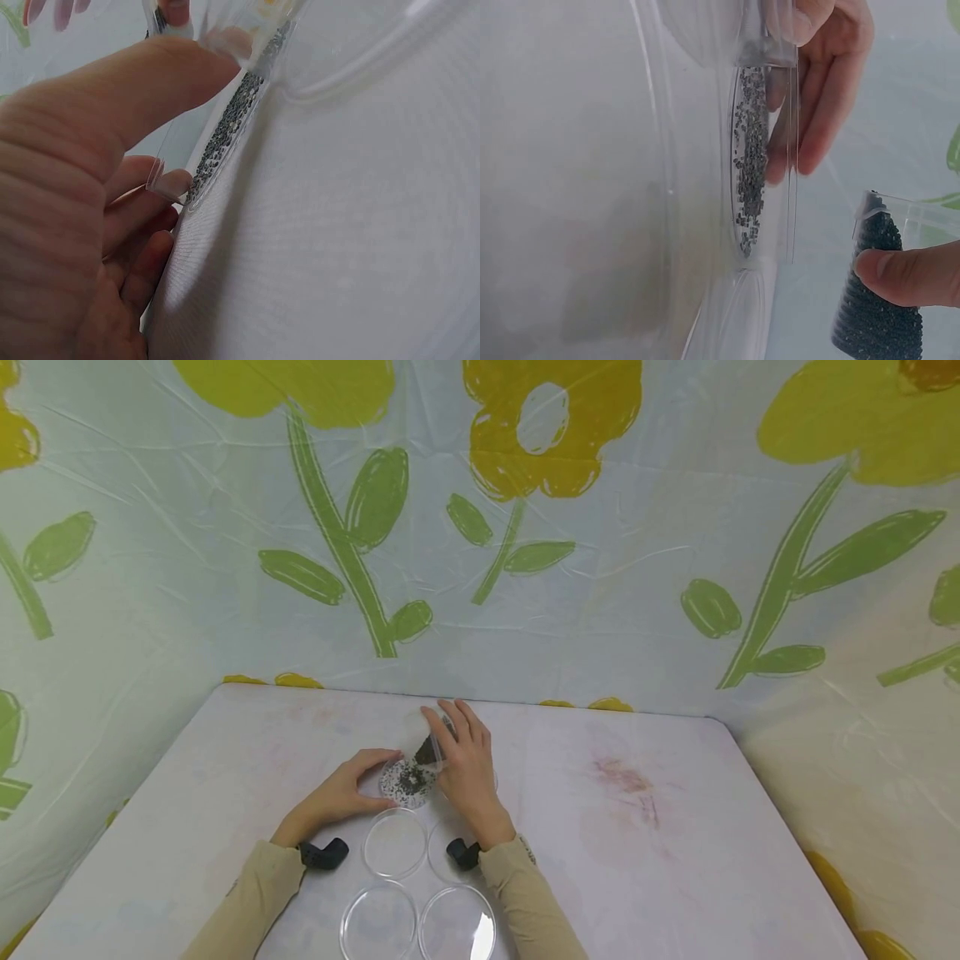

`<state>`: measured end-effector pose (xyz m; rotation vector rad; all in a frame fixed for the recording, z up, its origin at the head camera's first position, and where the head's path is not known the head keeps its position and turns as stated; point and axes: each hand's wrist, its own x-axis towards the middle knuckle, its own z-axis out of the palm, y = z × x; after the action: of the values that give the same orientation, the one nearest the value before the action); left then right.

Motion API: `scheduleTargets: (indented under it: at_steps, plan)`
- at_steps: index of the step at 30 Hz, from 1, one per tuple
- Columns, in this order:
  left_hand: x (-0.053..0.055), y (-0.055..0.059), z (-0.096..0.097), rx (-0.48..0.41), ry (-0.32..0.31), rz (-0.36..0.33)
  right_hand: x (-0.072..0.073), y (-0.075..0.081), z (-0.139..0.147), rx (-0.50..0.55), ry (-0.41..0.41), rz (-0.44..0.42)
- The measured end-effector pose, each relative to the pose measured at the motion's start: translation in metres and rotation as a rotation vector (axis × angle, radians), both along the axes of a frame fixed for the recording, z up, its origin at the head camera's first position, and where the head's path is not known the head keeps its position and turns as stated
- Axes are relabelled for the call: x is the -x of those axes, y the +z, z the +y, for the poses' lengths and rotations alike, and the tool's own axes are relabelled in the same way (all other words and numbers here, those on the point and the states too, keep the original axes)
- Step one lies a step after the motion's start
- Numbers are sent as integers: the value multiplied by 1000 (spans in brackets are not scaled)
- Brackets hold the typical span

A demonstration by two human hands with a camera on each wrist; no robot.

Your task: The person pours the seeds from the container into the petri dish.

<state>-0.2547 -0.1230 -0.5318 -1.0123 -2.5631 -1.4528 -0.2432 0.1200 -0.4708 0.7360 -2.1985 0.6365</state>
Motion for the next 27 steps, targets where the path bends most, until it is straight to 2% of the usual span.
scheduleTargets:
  at_steps: [16,23,27]
  plan:
    - [-2,2,-1,-2,-2,-34,-2,7,1,88,-6,-6]
    - [-8,5,-7,-2,36,-98,-6,16,1,118,-8,13]
    - [-11,4,-14,3,46,-107,-8,23,2,140,-7,26]
